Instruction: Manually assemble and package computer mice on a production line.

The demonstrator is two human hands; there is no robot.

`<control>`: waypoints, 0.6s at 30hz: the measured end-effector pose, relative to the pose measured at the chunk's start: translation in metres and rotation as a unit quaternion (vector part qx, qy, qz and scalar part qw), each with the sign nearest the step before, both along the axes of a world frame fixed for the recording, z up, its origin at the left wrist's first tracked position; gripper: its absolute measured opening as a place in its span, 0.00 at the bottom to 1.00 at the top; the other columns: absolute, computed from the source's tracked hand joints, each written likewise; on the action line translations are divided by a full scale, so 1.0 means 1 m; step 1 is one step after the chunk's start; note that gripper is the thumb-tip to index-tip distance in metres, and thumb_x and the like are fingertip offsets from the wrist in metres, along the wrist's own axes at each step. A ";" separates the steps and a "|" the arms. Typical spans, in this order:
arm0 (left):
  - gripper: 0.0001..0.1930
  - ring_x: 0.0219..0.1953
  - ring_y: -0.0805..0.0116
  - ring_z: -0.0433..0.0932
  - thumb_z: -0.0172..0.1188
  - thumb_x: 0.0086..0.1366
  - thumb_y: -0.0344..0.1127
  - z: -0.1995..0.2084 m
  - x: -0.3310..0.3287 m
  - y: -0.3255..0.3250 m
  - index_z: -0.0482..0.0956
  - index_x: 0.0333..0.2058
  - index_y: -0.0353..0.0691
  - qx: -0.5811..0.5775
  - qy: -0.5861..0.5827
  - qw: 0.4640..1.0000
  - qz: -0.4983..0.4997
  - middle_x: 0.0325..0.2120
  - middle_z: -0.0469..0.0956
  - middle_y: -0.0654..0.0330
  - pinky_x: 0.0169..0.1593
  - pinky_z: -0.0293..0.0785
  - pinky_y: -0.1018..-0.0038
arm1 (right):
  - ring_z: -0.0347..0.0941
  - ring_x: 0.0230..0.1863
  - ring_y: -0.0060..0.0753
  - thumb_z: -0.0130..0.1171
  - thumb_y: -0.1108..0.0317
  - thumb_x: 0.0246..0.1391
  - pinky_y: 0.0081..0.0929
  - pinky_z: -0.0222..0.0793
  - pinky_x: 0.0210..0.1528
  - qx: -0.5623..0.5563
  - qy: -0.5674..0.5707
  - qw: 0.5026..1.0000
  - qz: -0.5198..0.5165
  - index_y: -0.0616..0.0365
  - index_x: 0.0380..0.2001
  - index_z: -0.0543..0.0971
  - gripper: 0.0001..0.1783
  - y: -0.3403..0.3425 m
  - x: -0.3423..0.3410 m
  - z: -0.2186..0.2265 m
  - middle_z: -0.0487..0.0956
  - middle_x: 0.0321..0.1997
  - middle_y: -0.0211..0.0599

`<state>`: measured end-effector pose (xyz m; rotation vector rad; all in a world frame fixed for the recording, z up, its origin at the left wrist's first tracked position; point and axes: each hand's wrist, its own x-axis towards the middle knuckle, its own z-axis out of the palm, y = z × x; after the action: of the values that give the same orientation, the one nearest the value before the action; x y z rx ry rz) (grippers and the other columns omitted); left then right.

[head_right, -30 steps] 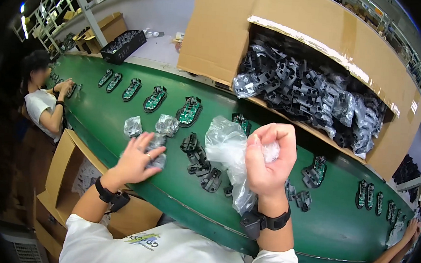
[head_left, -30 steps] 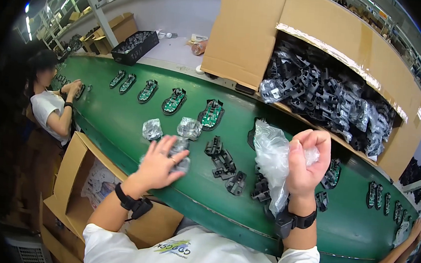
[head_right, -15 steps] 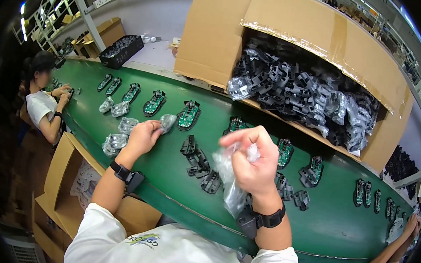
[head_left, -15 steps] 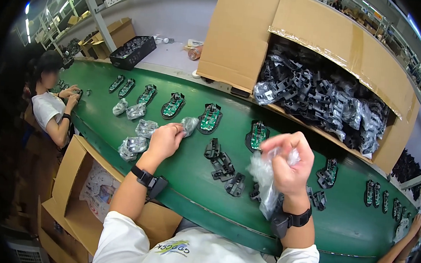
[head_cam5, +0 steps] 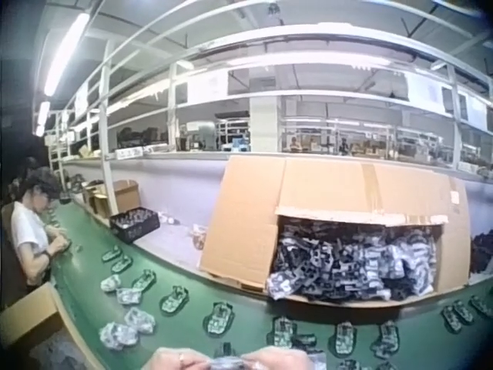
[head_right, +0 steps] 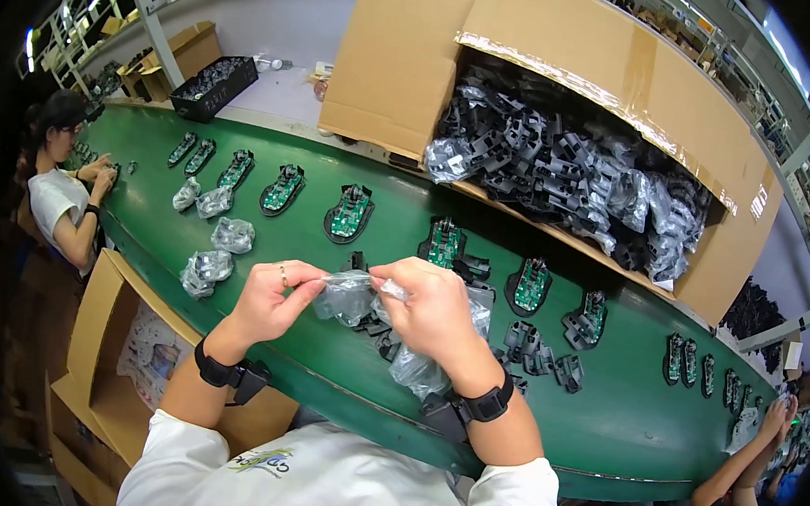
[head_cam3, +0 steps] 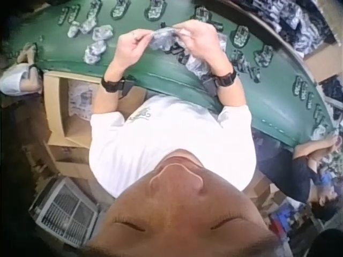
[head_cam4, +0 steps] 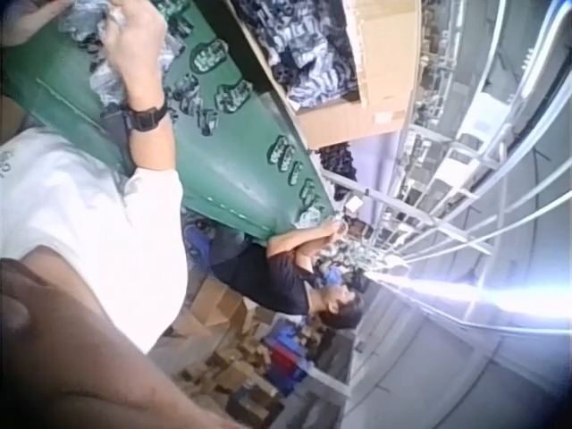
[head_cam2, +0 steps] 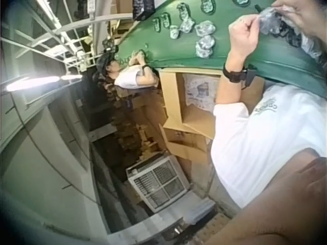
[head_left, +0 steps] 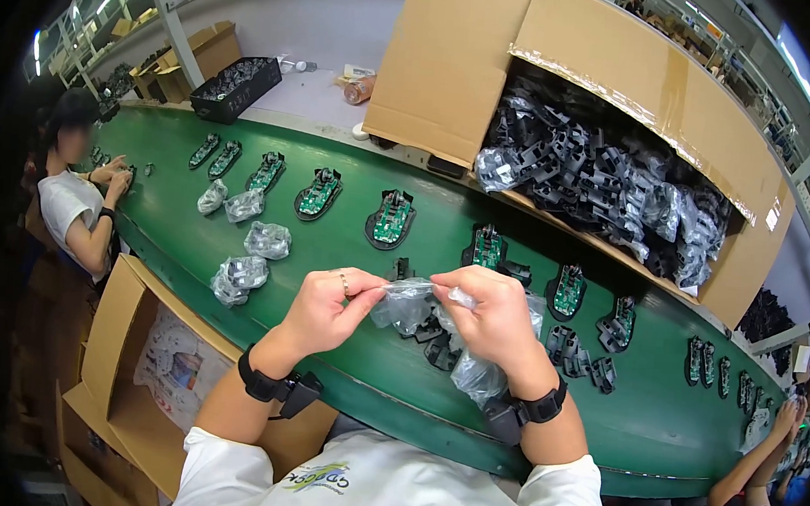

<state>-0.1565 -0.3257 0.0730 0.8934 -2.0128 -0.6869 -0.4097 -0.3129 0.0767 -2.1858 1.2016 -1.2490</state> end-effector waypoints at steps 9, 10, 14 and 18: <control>0.05 0.36 0.56 0.86 0.67 0.59 0.23 0.018 0.001 0.010 0.86 0.35 0.34 -0.089 -0.084 0.992 0.027 0.36 0.87 0.52 0.41 0.81 0.67 | 0.83 0.36 0.43 0.68 0.76 0.46 0.35 0.80 0.38 -0.063 0.029 0.997 -0.022 0.53 0.36 0.87 0.11 0.011 -0.002 0.017 0.84 0.40 0.34; 0.05 0.36 0.56 0.86 0.67 0.59 0.23 0.016 0.003 0.009 0.86 0.35 0.34 -0.088 -0.084 0.992 0.027 0.36 0.87 0.52 0.41 0.81 0.67 | 0.83 0.36 0.43 0.68 0.76 0.46 0.35 0.80 0.38 -0.036 0.083 0.996 -0.003 0.54 0.36 0.87 0.11 0.008 -0.009 0.010 0.84 0.39 0.35; 0.04 0.36 0.57 0.85 0.68 0.59 0.24 0.014 0.007 0.006 0.86 0.34 0.36 -0.058 -0.044 0.996 0.044 0.35 0.86 0.53 0.41 0.81 0.67 | 0.84 0.38 0.44 0.67 0.76 0.50 0.35 0.80 0.40 -0.041 0.028 0.999 0.003 0.57 0.35 0.85 0.07 0.006 -0.008 0.011 0.85 0.40 0.40; 0.05 0.36 0.58 0.85 0.71 0.57 0.25 0.013 0.002 0.009 0.87 0.33 0.38 -0.115 0.054 0.989 0.069 0.34 0.86 0.55 0.41 0.80 0.68 | 0.85 0.43 0.48 0.65 0.75 0.52 0.35 0.80 0.44 -0.057 -0.047 0.997 0.021 0.60 0.35 0.82 0.06 0.006 -0.002 0.015 0.86 0.41 0.45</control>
<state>-0.1544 -0.3164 0.0864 0.8303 -1.8704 -0.4064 -0.4119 -0.3073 0.0917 -2.1934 1.0662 -1.4177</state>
